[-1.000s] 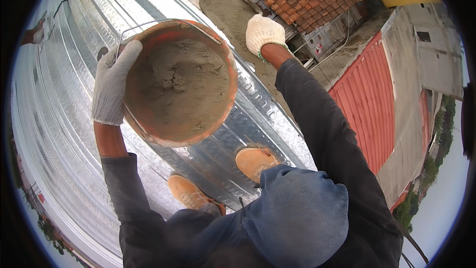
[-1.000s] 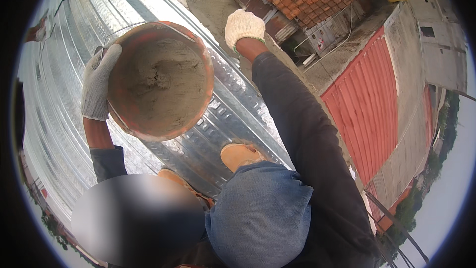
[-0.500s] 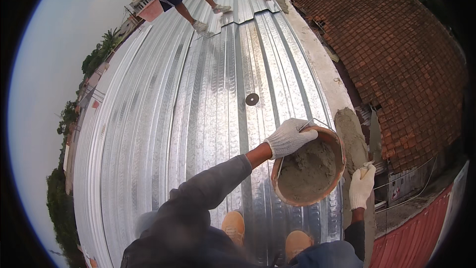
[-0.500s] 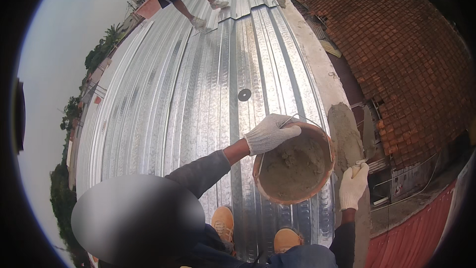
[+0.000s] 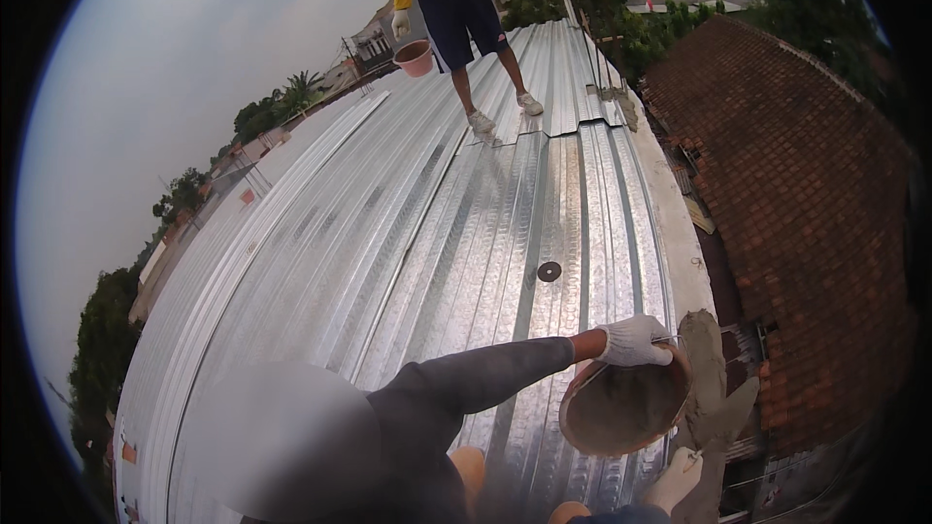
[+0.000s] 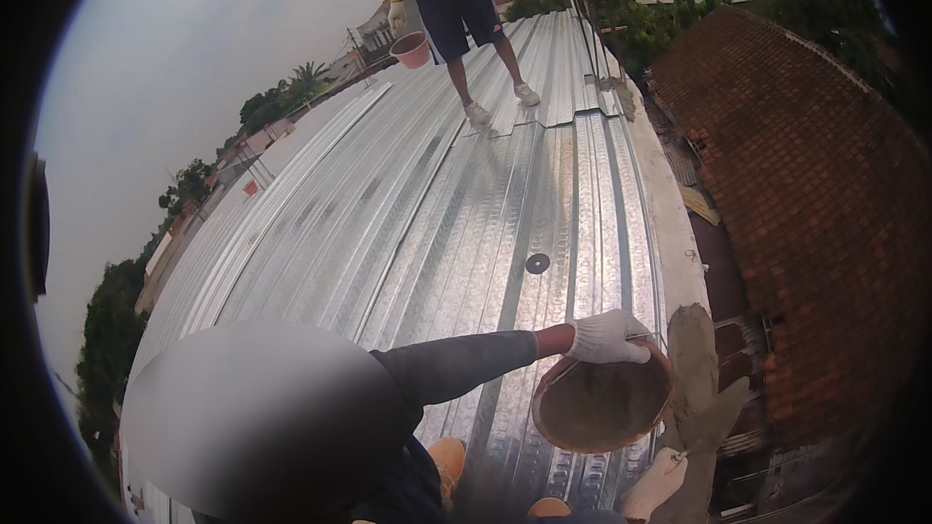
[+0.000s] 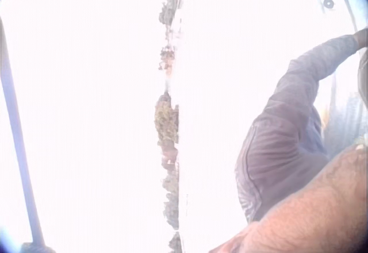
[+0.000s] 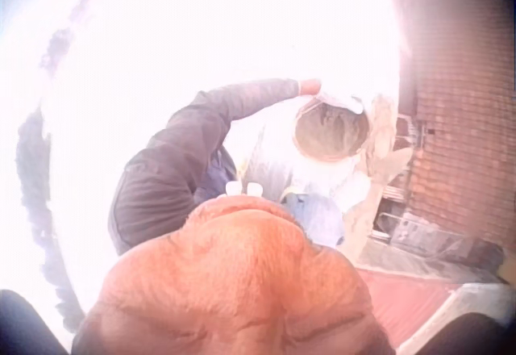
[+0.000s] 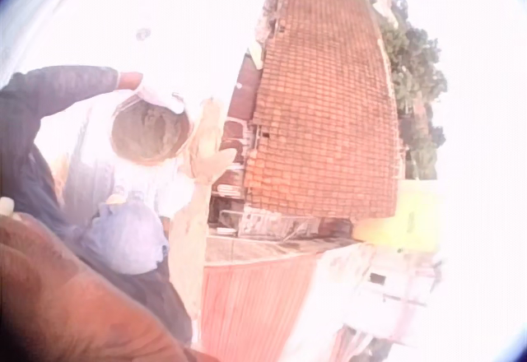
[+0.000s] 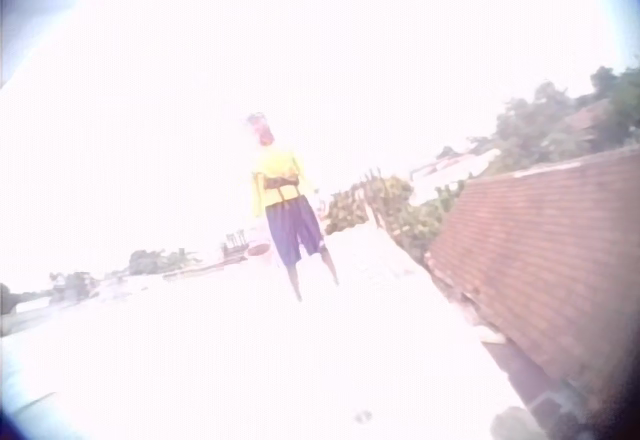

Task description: The person scoops cement from a bucket with a trowel and spreads it along the ridge of a corrugated metal roof. They repeatedly smooth the cement line, then walk along the roof and place the bucket down.

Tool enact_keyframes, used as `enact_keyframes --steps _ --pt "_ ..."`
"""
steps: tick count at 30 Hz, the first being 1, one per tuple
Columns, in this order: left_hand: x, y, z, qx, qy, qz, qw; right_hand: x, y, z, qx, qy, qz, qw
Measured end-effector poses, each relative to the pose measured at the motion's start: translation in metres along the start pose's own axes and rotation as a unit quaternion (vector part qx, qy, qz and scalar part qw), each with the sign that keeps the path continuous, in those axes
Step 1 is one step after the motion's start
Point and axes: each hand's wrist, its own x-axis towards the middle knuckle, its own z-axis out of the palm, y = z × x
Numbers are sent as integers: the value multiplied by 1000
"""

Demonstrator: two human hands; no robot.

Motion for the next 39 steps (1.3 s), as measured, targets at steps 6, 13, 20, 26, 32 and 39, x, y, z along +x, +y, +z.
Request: enact_keyframes --steps 6,13,20,26,32,39 --pt "7 1 0 31 -4 34 999 -43 9 -20 -40 -32 42 998" --pt "-6 -5 7 13 -17 52 998 -56 -12 -38 -117 -29 -36 992" --pt "-7 -11 8 11 -37 78 996 -51 -7 -36 -105 -34 -28 993" --pt "0 -6 10 34 -72 79 994 -69 -7 -21 -155 -86 -12 984" --pt "6 -5 4 33 -81 107 990 32 -49 -79 -206 -93 -115 967" --pt "29 -41 0 -58 -47 121 990 15 -350 -24 -219 -56 -207 952"
